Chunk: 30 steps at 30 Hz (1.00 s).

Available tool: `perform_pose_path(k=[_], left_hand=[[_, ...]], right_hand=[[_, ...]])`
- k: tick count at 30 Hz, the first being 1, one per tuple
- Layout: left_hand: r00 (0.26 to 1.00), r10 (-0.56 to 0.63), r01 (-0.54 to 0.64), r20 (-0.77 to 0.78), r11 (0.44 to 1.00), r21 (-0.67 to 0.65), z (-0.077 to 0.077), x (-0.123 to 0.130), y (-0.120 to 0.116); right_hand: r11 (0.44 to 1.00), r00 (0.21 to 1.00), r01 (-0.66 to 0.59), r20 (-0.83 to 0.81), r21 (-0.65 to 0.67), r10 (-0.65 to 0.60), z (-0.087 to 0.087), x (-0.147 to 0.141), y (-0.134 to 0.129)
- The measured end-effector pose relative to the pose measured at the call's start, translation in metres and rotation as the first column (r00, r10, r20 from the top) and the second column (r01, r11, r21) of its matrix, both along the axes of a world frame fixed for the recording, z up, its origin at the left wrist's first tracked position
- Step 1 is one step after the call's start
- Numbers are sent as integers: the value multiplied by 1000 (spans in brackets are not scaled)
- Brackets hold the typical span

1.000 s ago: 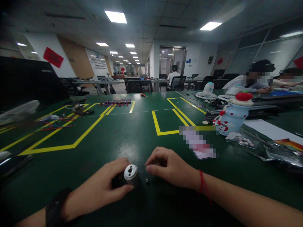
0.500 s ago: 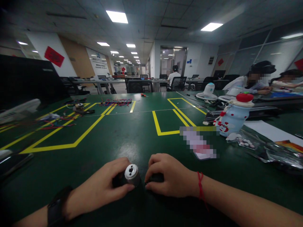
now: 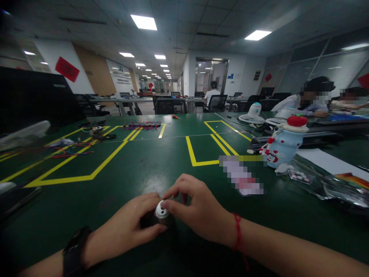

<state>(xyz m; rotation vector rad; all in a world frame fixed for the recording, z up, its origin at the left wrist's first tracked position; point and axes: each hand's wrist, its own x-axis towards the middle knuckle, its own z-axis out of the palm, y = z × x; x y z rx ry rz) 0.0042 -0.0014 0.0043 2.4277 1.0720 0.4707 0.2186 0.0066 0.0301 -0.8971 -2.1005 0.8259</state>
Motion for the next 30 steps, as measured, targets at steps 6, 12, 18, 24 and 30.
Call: perform_pose_path(k=[6,12,18,24,30], left_hand=[[1000,-2,2,-7,1000,-3,1,0,-1],[1000,22,-22,3,1000,-7,2,-1,-3],[1000,19,-18,20,1000,-21,2,-2,-2],[1000,19,-19,9,1000,-21,3,-1,-1],[1000,7,-7,-4,1000,-11,1,1,0]], right_hand=[[996,993,-37,107,-85,46,3,-2,-2],[944,985,11,-160,-330,-68,-8,15,8],[872,970,121,-130,-475,-205,-23,29,23],[939,999,26,45,-343,-11,-24,26,17],[987,1000,-4,-6,-160,3,-4,7,0]])
